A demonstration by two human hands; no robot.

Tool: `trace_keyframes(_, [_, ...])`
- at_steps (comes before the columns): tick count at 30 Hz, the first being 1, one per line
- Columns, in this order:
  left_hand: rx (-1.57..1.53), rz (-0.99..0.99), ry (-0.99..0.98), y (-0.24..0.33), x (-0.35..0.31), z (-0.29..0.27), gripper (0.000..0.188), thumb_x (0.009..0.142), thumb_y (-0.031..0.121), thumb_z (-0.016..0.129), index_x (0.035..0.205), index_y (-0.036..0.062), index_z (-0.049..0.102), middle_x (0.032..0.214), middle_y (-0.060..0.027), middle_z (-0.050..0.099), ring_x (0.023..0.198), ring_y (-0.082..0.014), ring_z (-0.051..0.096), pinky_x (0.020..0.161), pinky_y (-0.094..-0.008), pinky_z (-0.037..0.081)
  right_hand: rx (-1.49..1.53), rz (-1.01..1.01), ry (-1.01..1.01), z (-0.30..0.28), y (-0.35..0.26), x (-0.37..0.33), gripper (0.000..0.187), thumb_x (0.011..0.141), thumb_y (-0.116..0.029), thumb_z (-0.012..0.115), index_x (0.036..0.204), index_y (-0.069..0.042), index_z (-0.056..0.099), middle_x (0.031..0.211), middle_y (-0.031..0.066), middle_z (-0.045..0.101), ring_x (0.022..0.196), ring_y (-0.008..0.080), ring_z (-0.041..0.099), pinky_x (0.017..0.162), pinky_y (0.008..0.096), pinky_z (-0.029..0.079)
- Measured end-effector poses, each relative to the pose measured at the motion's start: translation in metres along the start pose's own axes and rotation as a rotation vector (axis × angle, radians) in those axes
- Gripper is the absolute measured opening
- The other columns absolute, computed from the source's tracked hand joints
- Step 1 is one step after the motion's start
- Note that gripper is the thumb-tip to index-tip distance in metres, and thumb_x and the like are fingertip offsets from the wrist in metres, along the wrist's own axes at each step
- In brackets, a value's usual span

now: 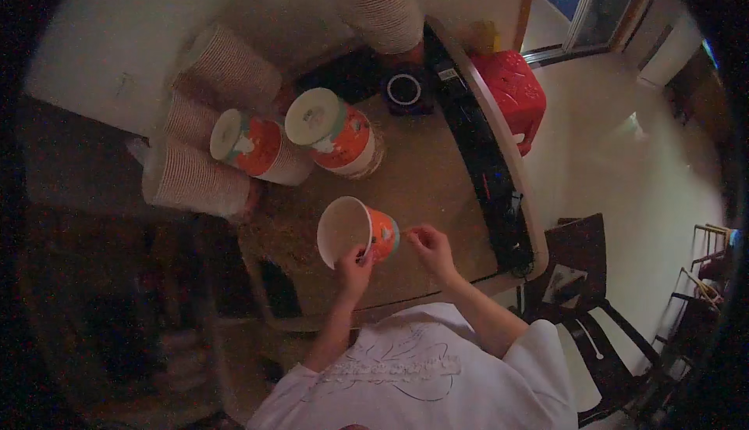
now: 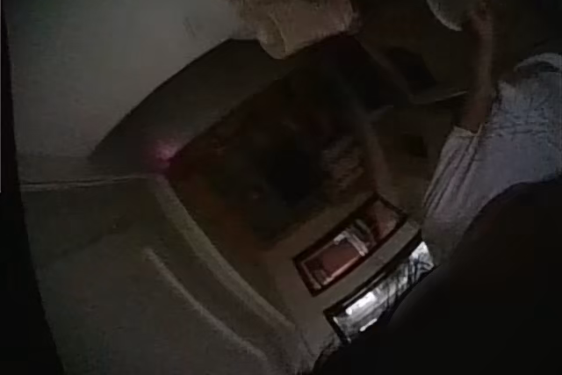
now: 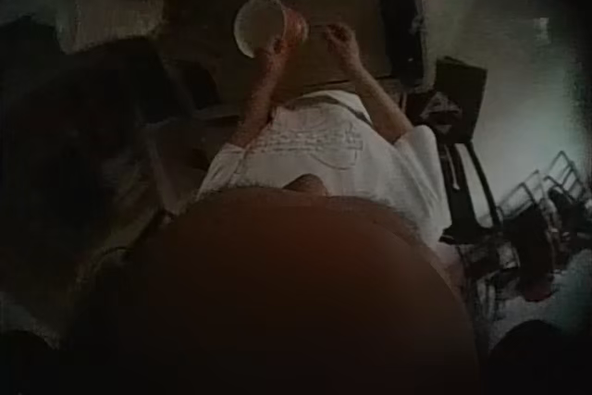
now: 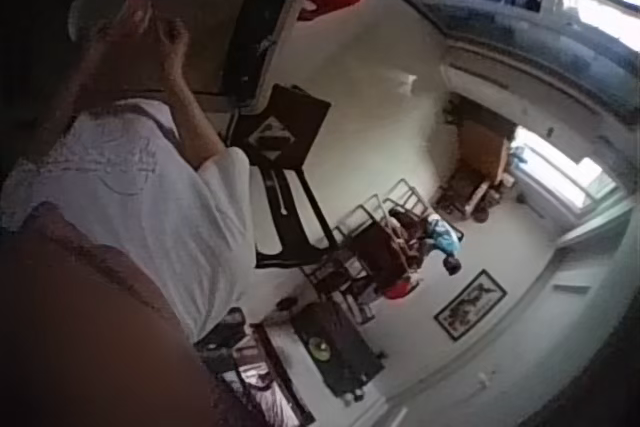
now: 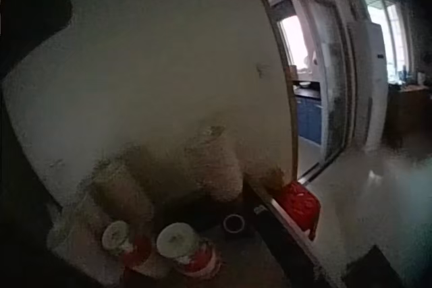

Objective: Inspecting and stacking paper bowls at a manufacturing workstation.

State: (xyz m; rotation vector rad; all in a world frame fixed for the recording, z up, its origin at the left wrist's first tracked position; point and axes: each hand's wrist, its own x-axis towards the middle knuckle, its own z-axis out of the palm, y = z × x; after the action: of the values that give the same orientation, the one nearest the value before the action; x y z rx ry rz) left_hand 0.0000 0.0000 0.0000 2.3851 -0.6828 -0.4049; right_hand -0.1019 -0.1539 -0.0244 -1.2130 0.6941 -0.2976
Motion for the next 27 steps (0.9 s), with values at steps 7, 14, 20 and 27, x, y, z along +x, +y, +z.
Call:
trace_keyframes(7, [-0.271,-0.047,0.047,0.005,0.002,-0.011,0.02,0.072,0.008,0.062,0.091,0.0001,0.058,0.076,-0.0075,0.062,0.067,-0.0118,0.057,0.062,-0.0265,0.046,0.097,-0.029,-0.241,0.018,0.001,0.002,0.014,0.08,-0.013,0.057,0.088,-0.002,0.059,0.077,-0.0001,0.057,0.072,0.0061,0.051,0.065,0.0204,0.042])
trace_keyframes(14, [-0.311,-0.022,-0.004,0.003,0.001,-0.011,0.023,0.074,0.005,0.058,0.096,-0.0001,0.057,0.08,-0.0081,0.062,0.071,-0.0129,0.059,0.064,-0.0249,0.046,0.138,-0.144,-0.304,0.034,0.026,0.01,0.014,0.077,-0.008,0.058,0.088,0.0,0.056,0.091,0.0044,0.048,0.081,0.0123,0.053,0.074,0.0271,0.046])
trace_keyframes(20, [-0.351,-0.03,0.016,0.002,0.003,-0.008,0.02,0.075,0.004,0.055,0.095,0.0003,0.057,0.08,-0.0102,0.062,0.07,-0.0156,0.061,0.061,-0.0268,0.048,0.078,-0.137,-0.22,0.042,0.024,0.01,0.011,0.078,-0.007,0.056,0.086,0.001,0.054,0.091,0.0046,0.047,0.08,0.0129,0.054,0.069,0.025,0.048])
trace_keyframes(27, [-0.328,-0.017,0.018,0.009,0.002,-0.011,0.021,0.076,0.003,0.054,0.096,0.0003,0.056,0.081,-0.0097,0.061,0.07,-0.0153,0.06,0.061,-0.0263,0.048,0.062,-0.108,-0.179,0.043,0.023,0.008,0.011,0.076,-0.006,0.059,0.084,0.0,0.055,0.09,0.0055,0.047,0.081,0.013,0.053,0.069,0.025,0.048])
